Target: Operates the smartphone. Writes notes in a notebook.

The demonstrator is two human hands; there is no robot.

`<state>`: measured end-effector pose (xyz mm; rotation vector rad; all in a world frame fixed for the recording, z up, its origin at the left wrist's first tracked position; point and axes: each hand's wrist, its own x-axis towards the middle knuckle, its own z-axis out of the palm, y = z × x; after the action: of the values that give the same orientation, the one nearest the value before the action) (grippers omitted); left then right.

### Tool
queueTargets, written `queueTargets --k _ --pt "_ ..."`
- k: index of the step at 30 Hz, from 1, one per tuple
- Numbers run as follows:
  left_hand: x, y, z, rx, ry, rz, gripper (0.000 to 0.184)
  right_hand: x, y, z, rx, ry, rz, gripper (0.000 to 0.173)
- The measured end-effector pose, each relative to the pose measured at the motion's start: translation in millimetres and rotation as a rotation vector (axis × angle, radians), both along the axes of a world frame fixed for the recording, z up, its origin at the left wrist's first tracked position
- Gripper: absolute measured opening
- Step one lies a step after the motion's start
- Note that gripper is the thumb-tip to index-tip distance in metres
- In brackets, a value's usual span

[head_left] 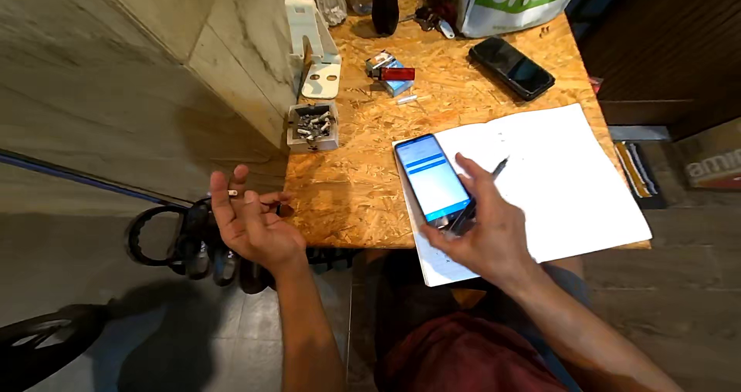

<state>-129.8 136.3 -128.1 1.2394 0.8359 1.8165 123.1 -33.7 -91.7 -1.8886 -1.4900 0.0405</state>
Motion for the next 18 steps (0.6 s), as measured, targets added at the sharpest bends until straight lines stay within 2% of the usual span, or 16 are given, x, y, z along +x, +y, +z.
queueTargets --k 6,10,14,18 --pt "-1.3 0.0 -0.4 0.017 0.026 -0.012 0.045 -66.9 12.5 -8.9 0.005 -0.119 0.108 0.095" --pt "-0.9 0.2 0.0 0.022 0.025 -0.024 0.045 -70.2 9.3 -1.7 -0.026 -0.126 0.223 0.1" --pt "-1.0 -0.4 0.6 0.019 0.033 -0.024 0.044 -37.1 -36.8 20.3 -0.096 -0.181 0.333 0.056" --pt "-0.2 -0.6 0.9 0.023 0.024 -0.026 0.044 4.3 -68.3 6.8 -0.18 -0.343 0.402 0.035"
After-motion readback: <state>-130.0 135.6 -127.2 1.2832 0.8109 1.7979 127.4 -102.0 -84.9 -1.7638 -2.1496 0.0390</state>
